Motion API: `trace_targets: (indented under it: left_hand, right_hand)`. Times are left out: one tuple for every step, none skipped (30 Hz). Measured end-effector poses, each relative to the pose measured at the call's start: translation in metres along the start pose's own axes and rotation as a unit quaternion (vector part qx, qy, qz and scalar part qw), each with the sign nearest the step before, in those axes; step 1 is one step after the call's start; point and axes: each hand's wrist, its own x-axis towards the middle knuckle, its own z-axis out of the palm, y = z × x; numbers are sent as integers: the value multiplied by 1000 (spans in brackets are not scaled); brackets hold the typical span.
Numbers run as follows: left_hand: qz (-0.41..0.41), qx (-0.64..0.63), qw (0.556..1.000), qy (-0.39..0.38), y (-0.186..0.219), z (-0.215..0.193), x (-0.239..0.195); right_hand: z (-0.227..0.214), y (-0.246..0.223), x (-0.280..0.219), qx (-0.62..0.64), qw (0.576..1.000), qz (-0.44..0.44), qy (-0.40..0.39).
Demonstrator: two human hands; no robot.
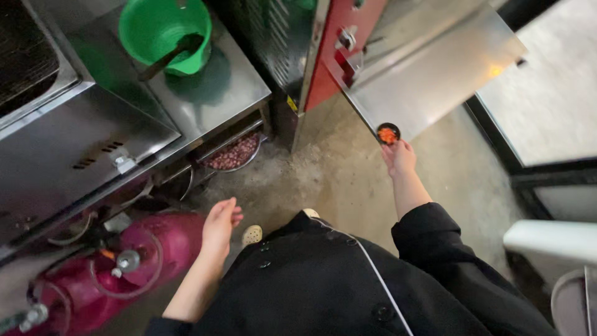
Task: The person cuts red chili peppers with scissors into a small bowl, then slices a sheet of white food item on a cutting board with a knife. The person places the sliced pieces into a deep fryer basket and lowers it into hot oil.
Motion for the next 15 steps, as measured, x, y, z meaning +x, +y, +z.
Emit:
trace_targets:
  left_hand:
    - [-12, -4, 999, 34, -4, -3, -5]
    - [-5, -17, 999, 50, -8, -2, -8]
    - [-2, -28, 998, 65, -13, -1, -13]
    - [1, -38, 996, 79, -18, 1, -18]
    - [1, -53, 995, 87, -22, 3, -22]
    - [2, -69, 993, 96, -26, 3, -28]
    - [8, -87, 991, 103, -26, 4, -30]
    - [7, -82, 991, 104, -26, 2, -34]
    - [9, -82, 991, 107, -27, 0, -40]
    - [10, -82, 990, 111, -29, -6, -45]
    - [17, -87, 989, 117, -32, -13, -51]
    - [23, -92, 988, 123, -37, -23, -57]
    - [33, -101, 985, 135, -40, -37, -63]
    - [35, -113, 982, 146, -45, -51, -68]
    - [41, -128, 977, 165, -51, -65, -69]
  right_hand:
    - [7, -9, 12, 10, 1000, 6, -2]
    - [16, -16, 23, 19, 1000, 13, -3]
    - [20, -23, 31, 21, 1000, 17, 14]
    - [26, -28, 40, 22, 999, 22, 31]
    - [29, -30, 45, 22, 998, 26, 51]
    - [32, -30, 46, 22, 998, 25, 57]
    - [41, -34, 51, 24, 998, 20, 58]
    - [48, -38, 52, 26, 998, 15, 59]
    - [59, -43, 53, 18, 998, 14, 50]
    - [67, -47, 50, 11, 999, 12, 42]
    - [74, -48, 44, 0, 999, 13, 31]
    - [81, -47, 34, -34, 999, 12, 32]
    - [96, -45, 25, -84, 996, 6, 28]
    - [112, -40, 10, -137, 990, 1, 23]
    - [139, -32, -7, -210, 977, -15, 14]
